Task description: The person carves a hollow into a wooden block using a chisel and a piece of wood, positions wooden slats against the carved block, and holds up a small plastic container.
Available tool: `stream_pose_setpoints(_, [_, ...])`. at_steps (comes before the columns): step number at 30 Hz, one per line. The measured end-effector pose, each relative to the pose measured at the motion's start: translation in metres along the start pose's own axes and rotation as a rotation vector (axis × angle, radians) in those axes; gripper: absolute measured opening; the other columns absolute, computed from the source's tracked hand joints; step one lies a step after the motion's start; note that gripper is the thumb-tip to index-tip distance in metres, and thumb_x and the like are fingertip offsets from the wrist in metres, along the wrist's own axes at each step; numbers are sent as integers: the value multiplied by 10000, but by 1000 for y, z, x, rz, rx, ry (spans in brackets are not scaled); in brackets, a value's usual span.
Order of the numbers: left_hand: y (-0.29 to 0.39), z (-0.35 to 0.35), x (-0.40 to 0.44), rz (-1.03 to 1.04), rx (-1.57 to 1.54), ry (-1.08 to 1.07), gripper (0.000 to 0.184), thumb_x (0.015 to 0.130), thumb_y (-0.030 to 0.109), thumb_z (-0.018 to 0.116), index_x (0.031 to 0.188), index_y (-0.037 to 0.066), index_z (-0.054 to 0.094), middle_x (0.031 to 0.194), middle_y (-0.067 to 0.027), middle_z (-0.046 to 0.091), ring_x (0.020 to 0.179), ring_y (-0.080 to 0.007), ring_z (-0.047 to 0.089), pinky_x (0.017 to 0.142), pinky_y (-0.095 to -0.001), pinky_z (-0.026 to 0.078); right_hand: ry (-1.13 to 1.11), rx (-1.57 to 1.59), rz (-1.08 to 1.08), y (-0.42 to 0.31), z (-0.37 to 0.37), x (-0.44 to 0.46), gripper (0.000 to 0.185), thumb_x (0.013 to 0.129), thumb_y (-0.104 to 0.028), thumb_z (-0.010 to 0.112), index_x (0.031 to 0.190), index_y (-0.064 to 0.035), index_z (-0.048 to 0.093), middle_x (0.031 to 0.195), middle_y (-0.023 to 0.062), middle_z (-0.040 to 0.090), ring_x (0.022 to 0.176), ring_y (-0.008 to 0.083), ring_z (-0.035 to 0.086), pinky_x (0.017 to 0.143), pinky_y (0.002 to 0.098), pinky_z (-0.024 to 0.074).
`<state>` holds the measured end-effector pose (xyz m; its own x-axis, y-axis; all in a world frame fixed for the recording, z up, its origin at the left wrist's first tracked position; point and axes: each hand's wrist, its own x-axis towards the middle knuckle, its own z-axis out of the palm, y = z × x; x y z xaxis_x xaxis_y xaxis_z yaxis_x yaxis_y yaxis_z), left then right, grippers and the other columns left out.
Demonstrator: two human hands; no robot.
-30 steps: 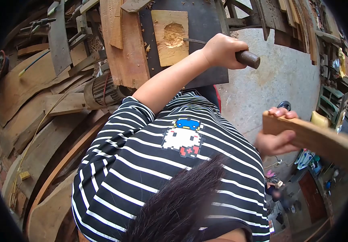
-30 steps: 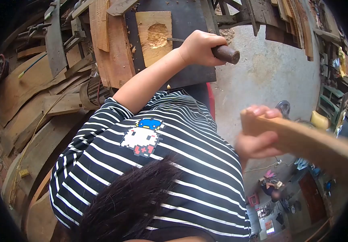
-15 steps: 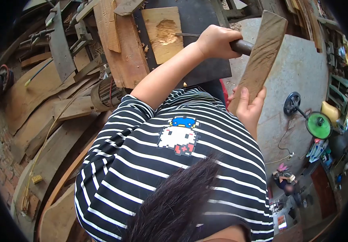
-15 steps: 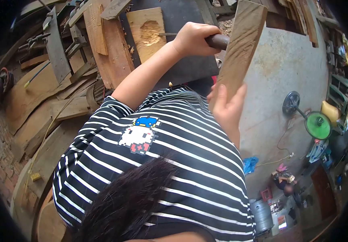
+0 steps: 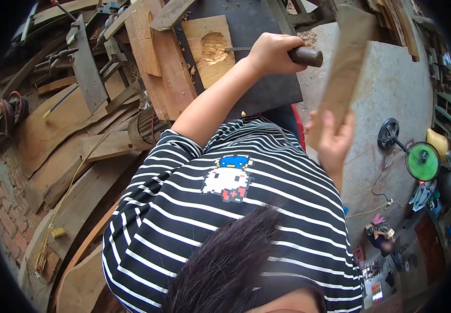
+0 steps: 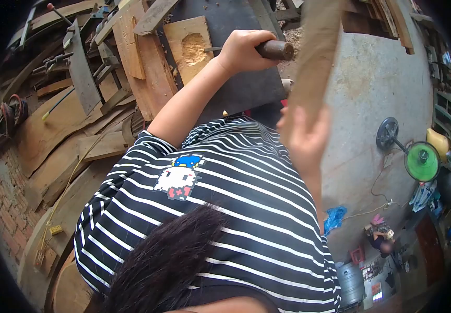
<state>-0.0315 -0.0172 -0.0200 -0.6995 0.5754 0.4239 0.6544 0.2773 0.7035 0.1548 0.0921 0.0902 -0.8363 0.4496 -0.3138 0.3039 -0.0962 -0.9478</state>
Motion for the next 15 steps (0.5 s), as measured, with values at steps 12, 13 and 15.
stream_pose_setpoints(12, [-7,-13,-6,11,8,-67,323,592,266,802,843,106,679,767,-82,687,690,-255,679,610,-336,551,-112,-109,5,10,-5,6,190,980,-112,515,1132,-18,451,836,85,605,632,128,578,570,258,491])
stream_pose_setpoints(13, [-5,-15,-8,-10,5,-88,337,592,237,823,860,89,683,787,-97,692,690,-258,681,624,-325,552,-84,-104,-51,3,-12,5,178,984,-106,506,1131,-21,451,833,85,606,632,129,579,567,263,493])
stream_pose_setpoints(15, [-6,-11,-8,-10,23,-93,335,591,236,824,858,91,683,785,-98,690,689,-259,681,623,-327,551,95,35,-257,-22,-15,8,190,1010,-193,465,1057,-12,499,804,90,599,651,165,585,573,287,501])
